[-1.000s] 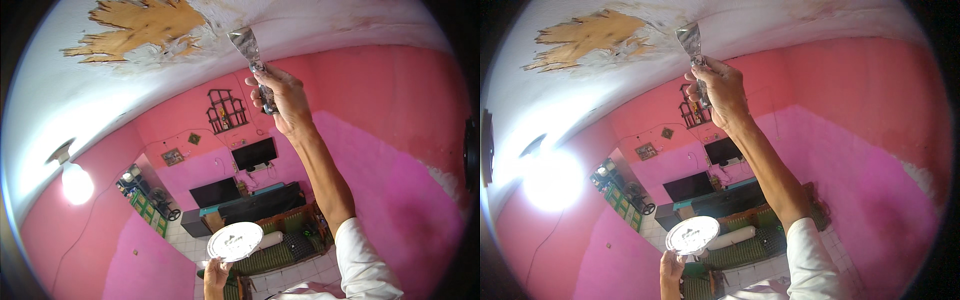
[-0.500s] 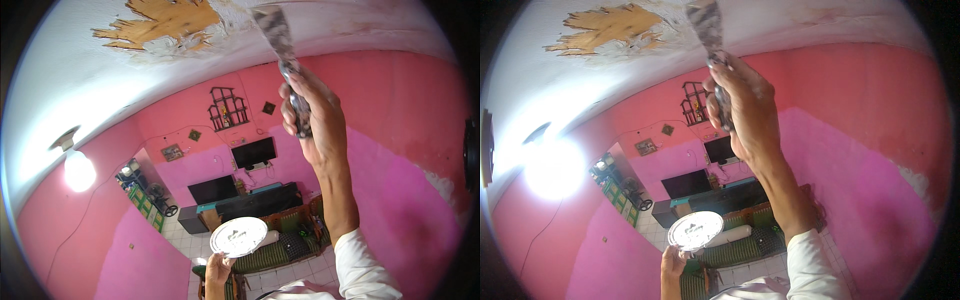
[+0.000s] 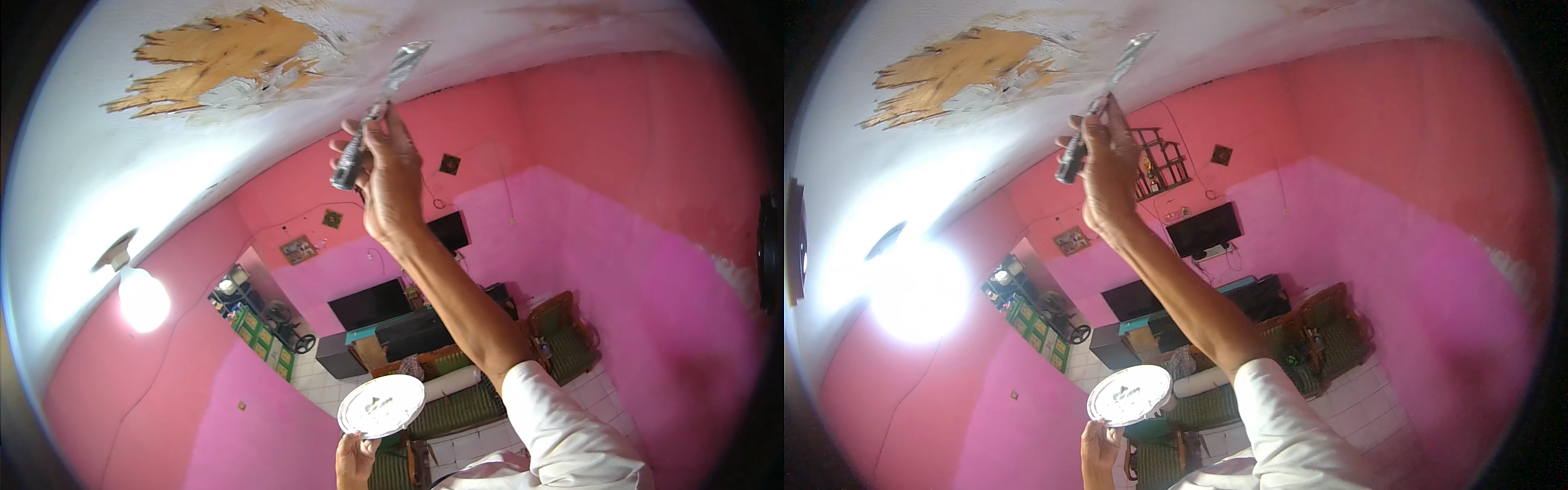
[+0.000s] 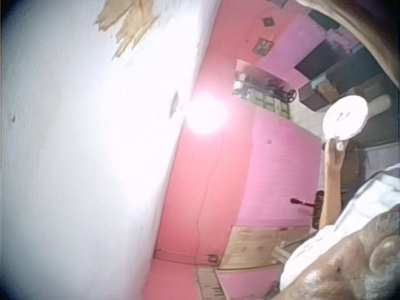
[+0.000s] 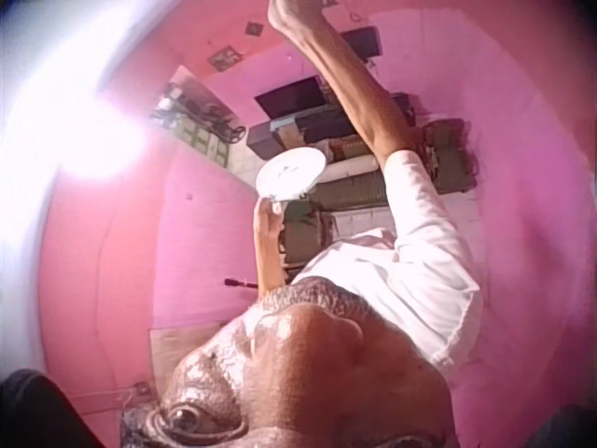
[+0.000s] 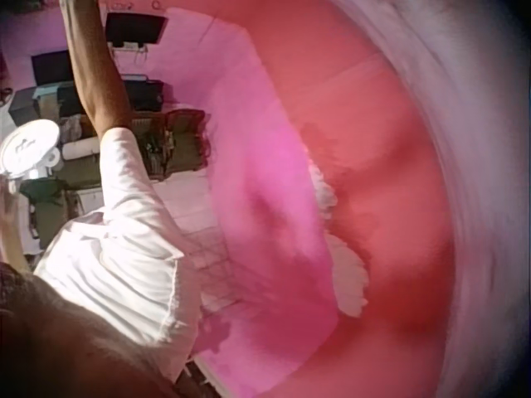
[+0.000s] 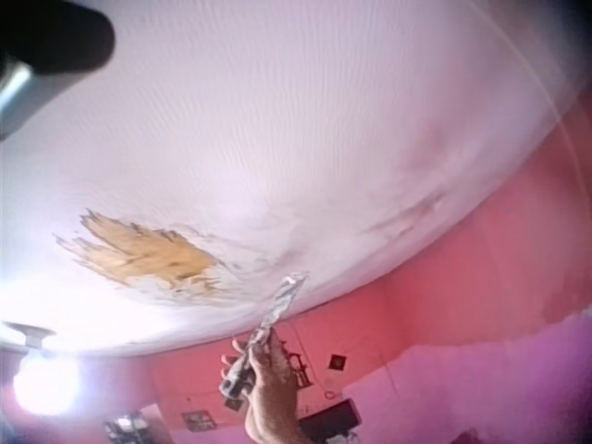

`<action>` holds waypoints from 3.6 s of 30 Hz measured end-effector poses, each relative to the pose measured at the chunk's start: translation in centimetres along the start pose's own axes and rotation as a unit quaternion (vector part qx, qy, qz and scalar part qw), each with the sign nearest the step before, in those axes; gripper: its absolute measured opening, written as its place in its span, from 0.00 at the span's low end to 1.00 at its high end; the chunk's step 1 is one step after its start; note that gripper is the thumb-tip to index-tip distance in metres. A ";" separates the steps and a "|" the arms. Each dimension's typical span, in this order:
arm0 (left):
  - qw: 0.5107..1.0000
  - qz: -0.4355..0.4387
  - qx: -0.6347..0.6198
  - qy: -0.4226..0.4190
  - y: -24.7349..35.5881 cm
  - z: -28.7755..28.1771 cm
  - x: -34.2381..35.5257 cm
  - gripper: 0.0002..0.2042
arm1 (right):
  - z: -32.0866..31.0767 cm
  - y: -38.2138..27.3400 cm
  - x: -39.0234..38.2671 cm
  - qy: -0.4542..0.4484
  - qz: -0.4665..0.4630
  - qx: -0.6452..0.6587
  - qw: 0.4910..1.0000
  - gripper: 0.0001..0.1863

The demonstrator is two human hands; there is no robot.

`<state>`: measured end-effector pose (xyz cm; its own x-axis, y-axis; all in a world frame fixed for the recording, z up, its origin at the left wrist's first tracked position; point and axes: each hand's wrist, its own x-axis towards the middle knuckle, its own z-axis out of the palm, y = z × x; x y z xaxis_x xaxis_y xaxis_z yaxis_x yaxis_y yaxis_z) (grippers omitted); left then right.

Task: The person uses a putty knife to scrape loose material from a damaged section of a ceiling and applies filler from a white plate.

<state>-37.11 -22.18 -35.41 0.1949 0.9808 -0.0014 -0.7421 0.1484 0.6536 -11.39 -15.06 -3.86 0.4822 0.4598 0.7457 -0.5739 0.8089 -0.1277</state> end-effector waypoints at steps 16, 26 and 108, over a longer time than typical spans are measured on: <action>0.997 0.001 -0.014 0.072 0.2 -3.2 -0.9 0.20 | 8.3 6.6 5.3 0.097 -0.211 -0.061 0.971 0.32; 0.997 -0.025 0.009 0.079 -0.1 -3.1 0.2 0.23 | -0.5 1.8 -2.3 0.021 0.025 -0.012 0.999 0.16; 0.997 -0.063 -0.010 -0.030 0.1 -1.5 1.3 0.21 | -4.6 -2.9 3.1 -0.068 0.129 -0.125 0.981 0.11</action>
<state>-37.89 -20.73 -36.55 0.3258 0.9447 -0.0374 -0.7216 0.2740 0.6357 -5.22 -14.28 -4.18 0.2402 0.6214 0.7458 -0.4773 0.7446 -0.4667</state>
